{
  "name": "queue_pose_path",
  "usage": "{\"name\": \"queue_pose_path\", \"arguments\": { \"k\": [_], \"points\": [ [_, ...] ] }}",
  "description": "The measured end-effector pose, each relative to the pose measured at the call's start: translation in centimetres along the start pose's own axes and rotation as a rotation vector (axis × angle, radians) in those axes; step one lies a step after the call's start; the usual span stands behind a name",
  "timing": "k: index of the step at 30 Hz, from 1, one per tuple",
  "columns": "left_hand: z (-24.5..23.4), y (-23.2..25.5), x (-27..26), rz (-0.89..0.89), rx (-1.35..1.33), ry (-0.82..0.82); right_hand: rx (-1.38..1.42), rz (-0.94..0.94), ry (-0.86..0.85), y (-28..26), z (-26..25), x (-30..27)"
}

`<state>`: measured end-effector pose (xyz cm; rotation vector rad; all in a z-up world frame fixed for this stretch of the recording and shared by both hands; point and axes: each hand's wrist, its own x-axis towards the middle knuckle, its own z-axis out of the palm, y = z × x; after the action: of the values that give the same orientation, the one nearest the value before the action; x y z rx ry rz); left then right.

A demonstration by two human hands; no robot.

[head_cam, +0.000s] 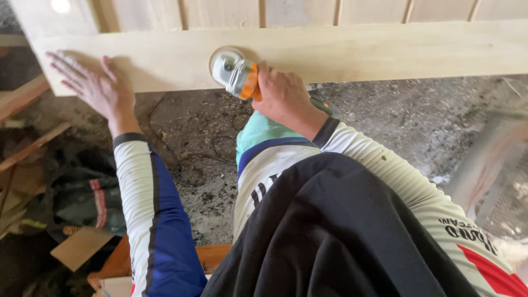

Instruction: The person sands the surface of a wooden door using a power sander, holding the tool with both hands and moving it across the wood while occasionally brushing away dust by hand.

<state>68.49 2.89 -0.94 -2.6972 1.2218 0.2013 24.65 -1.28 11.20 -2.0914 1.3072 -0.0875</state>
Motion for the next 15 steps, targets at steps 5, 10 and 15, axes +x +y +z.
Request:
{"name": "queue_pose_path", "arguments": {
  "k": [5, 10, 15],
  "points": [
    [0.3, -0.4, 0.2, -0.028, 0.047, 0.027, -0.018, 0.072, -0.052, 2.6, -1.7, -3.4],
    [0.3, 0.3, 0.4, -0.096, 0.081, -0.019, -0.024, 0.211, 0.052, 7.0, -4.1, -6.8],
    [2.5, 4.1, -1.2, -0.123, 0.224, -0.029, 0.005, 0.345, 0.004, 12.7, -6.5, -9.9]
  ]
}}
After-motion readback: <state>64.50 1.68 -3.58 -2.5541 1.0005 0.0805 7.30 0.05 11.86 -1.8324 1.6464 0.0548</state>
